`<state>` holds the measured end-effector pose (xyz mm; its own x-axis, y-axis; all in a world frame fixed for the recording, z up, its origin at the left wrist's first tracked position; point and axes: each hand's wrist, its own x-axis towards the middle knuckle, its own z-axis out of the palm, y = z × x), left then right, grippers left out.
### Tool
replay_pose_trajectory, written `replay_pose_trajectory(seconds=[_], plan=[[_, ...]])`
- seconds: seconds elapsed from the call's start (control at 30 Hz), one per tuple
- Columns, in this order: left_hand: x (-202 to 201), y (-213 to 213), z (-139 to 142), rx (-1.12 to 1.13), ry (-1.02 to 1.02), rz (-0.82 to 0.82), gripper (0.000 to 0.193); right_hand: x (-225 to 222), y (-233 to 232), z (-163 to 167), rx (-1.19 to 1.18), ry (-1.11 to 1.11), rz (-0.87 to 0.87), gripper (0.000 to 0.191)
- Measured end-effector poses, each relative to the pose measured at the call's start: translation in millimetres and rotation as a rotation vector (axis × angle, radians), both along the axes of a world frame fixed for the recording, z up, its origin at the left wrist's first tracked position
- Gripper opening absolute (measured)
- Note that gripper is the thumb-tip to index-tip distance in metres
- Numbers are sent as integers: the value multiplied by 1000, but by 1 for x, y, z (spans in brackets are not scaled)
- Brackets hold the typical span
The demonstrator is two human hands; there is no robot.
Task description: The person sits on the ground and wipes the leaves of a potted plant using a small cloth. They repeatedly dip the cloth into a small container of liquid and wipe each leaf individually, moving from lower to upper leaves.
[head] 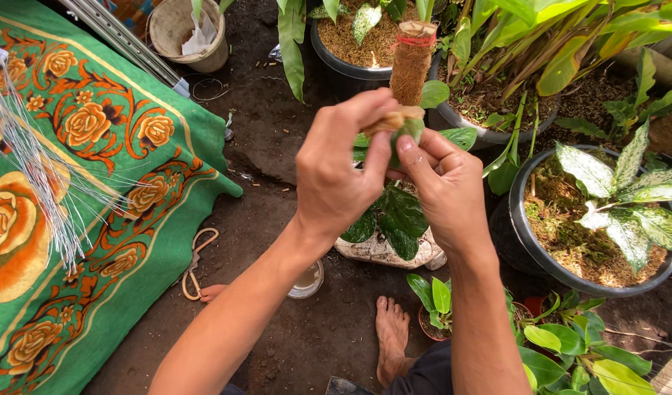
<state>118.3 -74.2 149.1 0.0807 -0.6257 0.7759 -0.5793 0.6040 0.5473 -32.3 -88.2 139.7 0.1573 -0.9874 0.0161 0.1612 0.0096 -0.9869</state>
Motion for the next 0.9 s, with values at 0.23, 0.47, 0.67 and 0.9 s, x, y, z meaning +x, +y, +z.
replay_pose_trajectory(seconds=[0.23,0.47,0.67,0.9], plan=[[5,7,-2,-117,-309,-114,38,-23,0,-5,57,-346,219,35],[23,16,-2,-23,-244,-302,47,-15,-3,-19,65,-80,54,25],[10,-11,2,-135,-196,-145,51,-11,0,-15,71,-35,33,29],[21,-12,-2,-126,-395,-181,44,-20,2,-14,61,-153,106,34]])
